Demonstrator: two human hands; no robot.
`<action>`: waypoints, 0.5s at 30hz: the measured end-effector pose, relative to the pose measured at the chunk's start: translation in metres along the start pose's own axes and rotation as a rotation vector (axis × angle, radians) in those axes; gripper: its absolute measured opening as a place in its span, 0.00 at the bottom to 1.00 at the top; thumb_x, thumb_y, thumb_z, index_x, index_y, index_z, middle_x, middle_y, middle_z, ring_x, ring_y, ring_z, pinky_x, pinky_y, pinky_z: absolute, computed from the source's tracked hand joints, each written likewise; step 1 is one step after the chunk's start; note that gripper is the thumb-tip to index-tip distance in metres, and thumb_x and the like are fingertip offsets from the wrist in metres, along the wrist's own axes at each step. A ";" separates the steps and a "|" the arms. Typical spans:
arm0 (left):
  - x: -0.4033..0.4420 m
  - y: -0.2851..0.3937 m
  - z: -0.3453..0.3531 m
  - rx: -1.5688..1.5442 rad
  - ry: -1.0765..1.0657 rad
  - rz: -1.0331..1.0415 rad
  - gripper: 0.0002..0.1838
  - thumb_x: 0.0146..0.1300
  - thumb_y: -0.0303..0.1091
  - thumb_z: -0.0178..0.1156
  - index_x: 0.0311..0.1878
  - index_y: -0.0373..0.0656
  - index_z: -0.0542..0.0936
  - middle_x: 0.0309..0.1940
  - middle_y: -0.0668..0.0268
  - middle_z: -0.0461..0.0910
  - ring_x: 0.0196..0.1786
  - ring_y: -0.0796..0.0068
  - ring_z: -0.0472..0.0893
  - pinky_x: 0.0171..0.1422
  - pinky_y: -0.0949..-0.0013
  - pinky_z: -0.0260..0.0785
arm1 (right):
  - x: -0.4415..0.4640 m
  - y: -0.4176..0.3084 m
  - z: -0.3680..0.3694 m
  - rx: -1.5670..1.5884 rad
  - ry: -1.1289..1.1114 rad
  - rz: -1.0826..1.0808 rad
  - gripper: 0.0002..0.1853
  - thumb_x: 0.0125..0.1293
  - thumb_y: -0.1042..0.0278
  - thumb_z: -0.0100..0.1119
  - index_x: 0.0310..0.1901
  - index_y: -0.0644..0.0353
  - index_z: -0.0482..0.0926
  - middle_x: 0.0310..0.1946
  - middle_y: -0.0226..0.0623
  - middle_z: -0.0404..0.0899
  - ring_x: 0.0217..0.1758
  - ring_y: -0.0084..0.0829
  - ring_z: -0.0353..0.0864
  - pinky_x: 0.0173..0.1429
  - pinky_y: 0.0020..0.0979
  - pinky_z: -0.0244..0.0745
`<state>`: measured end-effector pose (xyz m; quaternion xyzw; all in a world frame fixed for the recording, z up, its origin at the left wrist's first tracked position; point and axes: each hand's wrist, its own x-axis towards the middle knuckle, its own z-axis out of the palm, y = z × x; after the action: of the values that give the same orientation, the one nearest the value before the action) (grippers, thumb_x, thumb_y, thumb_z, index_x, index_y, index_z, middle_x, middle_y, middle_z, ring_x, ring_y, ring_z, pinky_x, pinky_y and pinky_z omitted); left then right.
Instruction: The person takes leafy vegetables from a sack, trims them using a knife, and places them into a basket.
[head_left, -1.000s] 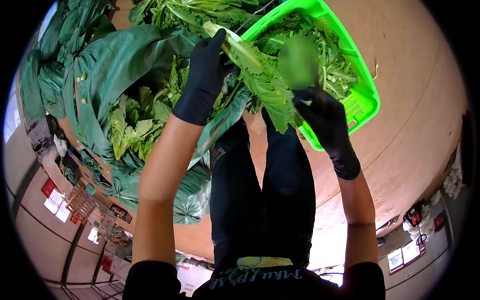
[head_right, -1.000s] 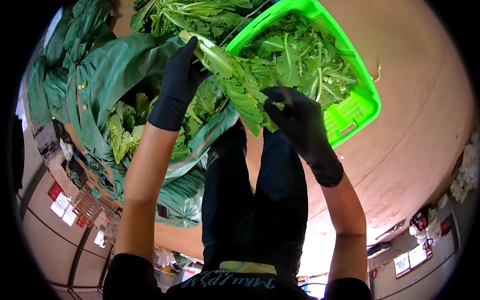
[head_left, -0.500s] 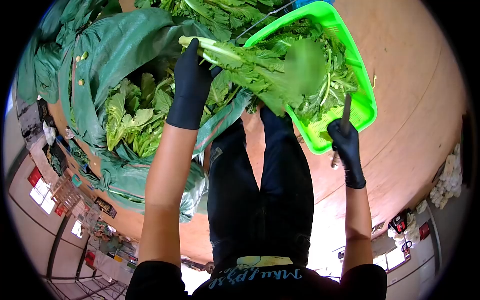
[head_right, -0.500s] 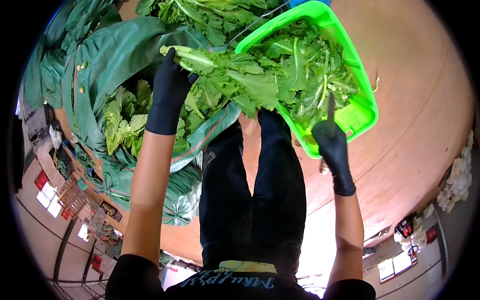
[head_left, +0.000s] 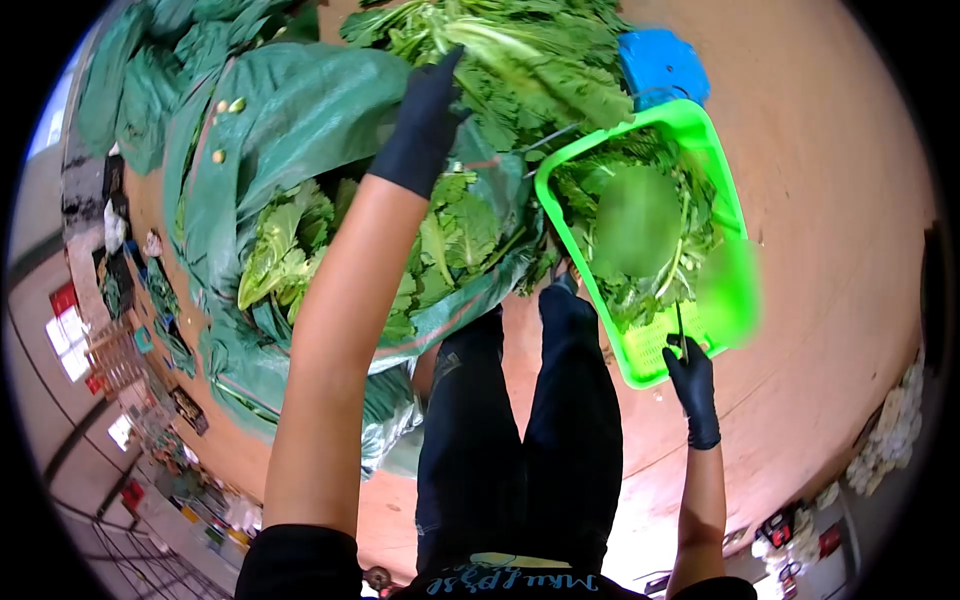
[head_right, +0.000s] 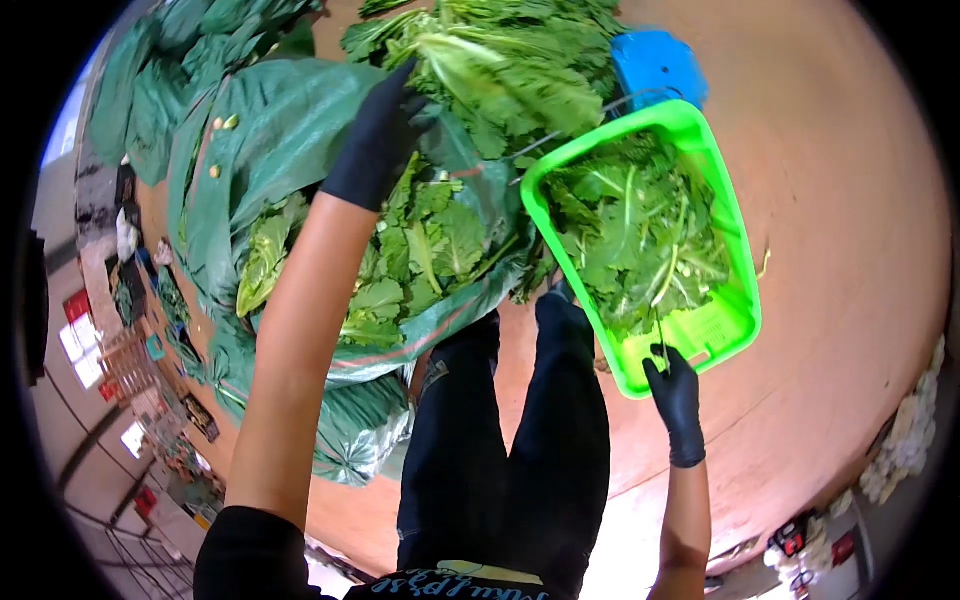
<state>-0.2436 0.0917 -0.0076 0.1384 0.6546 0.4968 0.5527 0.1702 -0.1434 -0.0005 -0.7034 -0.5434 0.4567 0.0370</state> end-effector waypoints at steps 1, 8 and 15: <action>-0.004 -0.008 -0.013 0.126 -0.022 0.028 0.34 0.55 0.47 0.61 0.59 0.35 0.63 0.55 0.53 0.66 0.57 0.63 0.68 0.56 0.61 0.63 | -0.001 -0.008 0.002 -0.019 -0.046 -0.013 0.14 0.57 0.67 0.58 0.41 0.66 0.76 0.30 0.42 0.79 0.22 0.28 0.71 0.29 0.28 0.66; -0.099 -0.125 -0.239 0.551 0.247 0.284 0.27 0.55 0.35 0.61 0.57 0.35 0.67 0.52 0.55 0.71 0.55 0.64 0.70 0.60 0.67 0.60 | -0.001 -0.037 0.039 -0.154 -0.197 -0.113 0.12 0.57 0.64 0.56 0.25 0.66 0.74 0.18 0.48 0.73 0.19 0.39 0.72 0.25 0.34 0.64; -0.158 -0.133 -0.464 0.762 0.683 0.300 0.22 0.56 0.28 0.57 0.55 0.33 0.69 0.50 0.56 0.74 0.50 0.65 0.74 0.53 0.68 0.66 | -0.002 -0.073 0.086 -0.200 -0.311 -0.198 0.04 0.54 0.73 0.58 0.28 0.63 0.74 0.21 0.37 0.74 0.21 0.24 0.68 0.26 0.28 0.63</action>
<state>-0.5389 -0.3167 -0.0698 0.2518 0.9044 0.3140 0.1413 0.0577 -0.1534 -0.0091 -0.5677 -0.6517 0.4978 -0.0725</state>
